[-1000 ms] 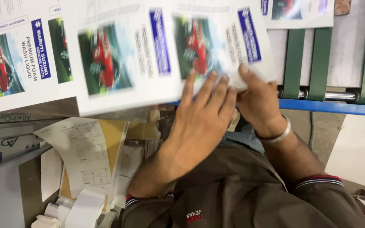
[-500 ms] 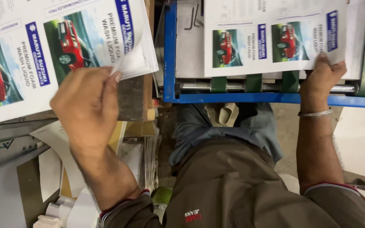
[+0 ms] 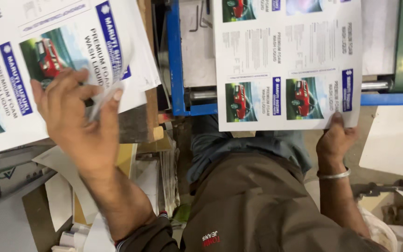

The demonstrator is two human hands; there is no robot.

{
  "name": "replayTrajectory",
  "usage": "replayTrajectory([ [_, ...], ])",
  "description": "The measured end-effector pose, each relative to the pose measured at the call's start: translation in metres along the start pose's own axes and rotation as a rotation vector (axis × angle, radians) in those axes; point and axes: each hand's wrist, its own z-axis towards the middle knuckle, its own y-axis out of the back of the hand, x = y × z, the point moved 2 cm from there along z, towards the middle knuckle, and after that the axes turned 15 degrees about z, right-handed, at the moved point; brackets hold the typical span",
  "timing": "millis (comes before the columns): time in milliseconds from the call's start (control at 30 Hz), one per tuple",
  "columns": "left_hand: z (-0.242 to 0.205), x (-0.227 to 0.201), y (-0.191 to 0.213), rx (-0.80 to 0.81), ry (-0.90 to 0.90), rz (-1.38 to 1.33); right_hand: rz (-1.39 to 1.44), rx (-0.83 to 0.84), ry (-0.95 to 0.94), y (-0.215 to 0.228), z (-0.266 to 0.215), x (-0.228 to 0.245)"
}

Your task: The person repeatedly picks up printed sheets from a stack on the left and feeds them one by one into a blue and green machine with rollers on the right. The sheets feature a red car and Maruti Suzuki branding. The person maintains a steady rhythm throughout the clip.

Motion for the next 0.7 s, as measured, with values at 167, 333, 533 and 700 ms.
replayTrajectory([
  [167, 0.014, -0.01, 0.016, 0.049, -0.136, 0.166, -0.077, 0.063, 0.054, -0.007, 0.025, -0.003],
  [333, 0.014, 0.027, 0.049, -0.073, 0.33, -0.19, -0.006, -0.084, 0.033, -0.018, 0.079, -0.035],
  [533, 0.003, -0.012, 0.016, -0.003, -0.193, 0.39, 0.22, 0.014, -0.108, -0.038, 0.129, -0.063],
  [700, 0.003, 0.011, 0.019, 0.045, -0.297, 0.417, 0.116, 0.249, -0.333, -0.052, 0.115, -0.044],
])
